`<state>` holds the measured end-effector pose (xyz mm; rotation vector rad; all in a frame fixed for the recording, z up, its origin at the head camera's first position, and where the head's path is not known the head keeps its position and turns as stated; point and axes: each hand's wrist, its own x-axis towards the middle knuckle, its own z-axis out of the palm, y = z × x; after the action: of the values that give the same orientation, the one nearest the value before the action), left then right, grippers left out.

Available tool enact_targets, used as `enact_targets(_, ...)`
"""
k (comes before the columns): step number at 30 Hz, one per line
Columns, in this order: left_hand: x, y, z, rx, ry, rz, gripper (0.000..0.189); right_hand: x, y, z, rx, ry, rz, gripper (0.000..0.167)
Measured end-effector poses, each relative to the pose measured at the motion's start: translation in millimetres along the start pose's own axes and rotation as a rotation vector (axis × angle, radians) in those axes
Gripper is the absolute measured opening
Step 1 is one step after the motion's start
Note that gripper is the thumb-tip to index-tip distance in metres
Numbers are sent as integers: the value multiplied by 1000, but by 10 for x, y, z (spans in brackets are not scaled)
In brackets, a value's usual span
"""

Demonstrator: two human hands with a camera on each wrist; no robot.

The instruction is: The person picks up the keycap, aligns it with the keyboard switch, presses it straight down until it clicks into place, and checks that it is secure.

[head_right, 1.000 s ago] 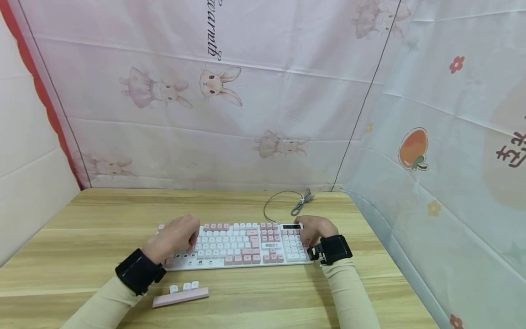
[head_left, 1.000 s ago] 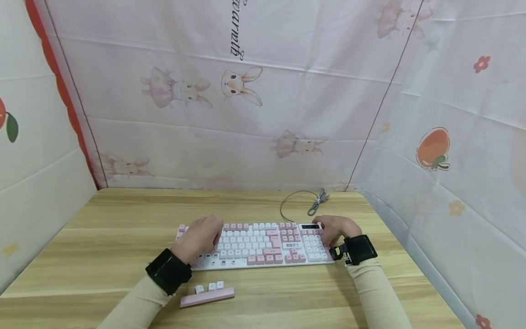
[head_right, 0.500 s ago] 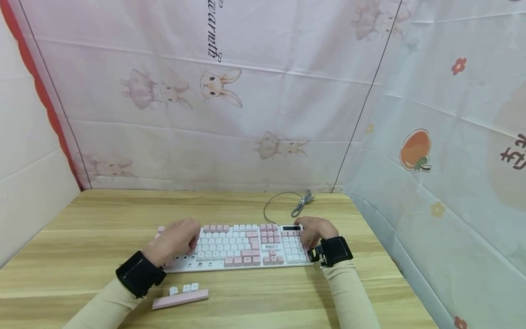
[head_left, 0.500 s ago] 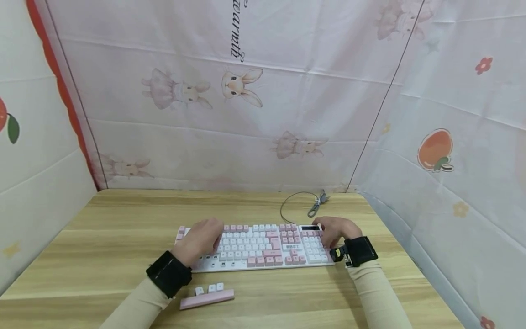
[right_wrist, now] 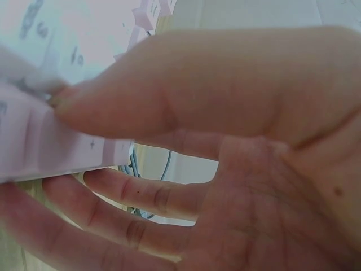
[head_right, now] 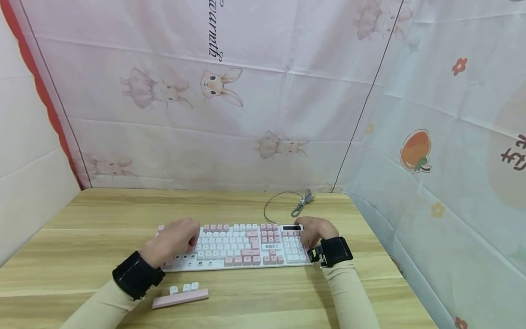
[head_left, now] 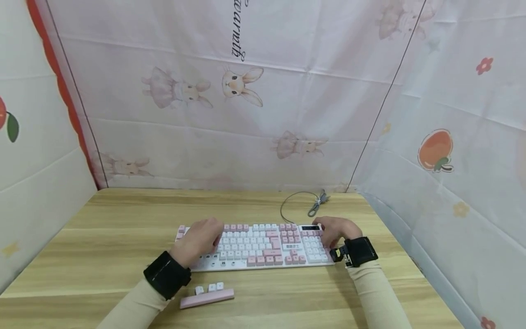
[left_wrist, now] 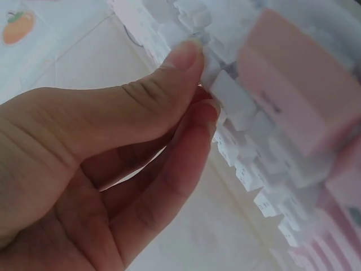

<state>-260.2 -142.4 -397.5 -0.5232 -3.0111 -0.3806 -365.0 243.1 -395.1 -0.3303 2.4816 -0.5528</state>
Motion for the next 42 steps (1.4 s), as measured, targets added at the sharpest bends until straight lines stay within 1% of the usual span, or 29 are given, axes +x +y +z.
enact_targets(3, -13, 2, 12, 9, 1, -1, 34, -1, 1, 14, 1, 2, 5, 75)
enact_targets(9, -73, 18, 11, 44, 49, 43, 33, 2, 20, 20, -9, 12, 17, 75)
enact_targets(12, -129, 35, -20, 55, 52, 37, 29, 7, 38, 12, -18, 14, 14, 76)
enact_targets(15, -176, 60, -63, 37, 47, 23, 25, 8, 45, 3, -17, 16, 7, 75)
enact_targets(20, -250, 141, -134, -50, -3, 5, 24, 4, 40, -2, 0, 12, 1, 76)
enact_targets(25, -334, 206, -185, -101, -56, 6, 28, 0, 38, 0, 0, 12, -4, 75)
enact_targets(30, -414, 203, -209, -141, -89, 36, 30, -2, 27, 13, -5, 9, 3, 76)
enact_targets(34, -474, 207, -235, -176, -115, 28, 29, -8, 23, 14, -7, 10, 3, 76)
enact_targets(37, -505, 209, -258, -197, -149, 12, 29, -11, 22, 14, -4, 10, 3, 76)
enact_targets(39, -529, 205, -268, -198, -162, 15, 29, -12, 23, 12, -4, 8, 0, 76)
enact_targets(42, -561, 189, -274, -201, -165, 35, 28, -13, 19, 10, 2, 9, -2, 77)
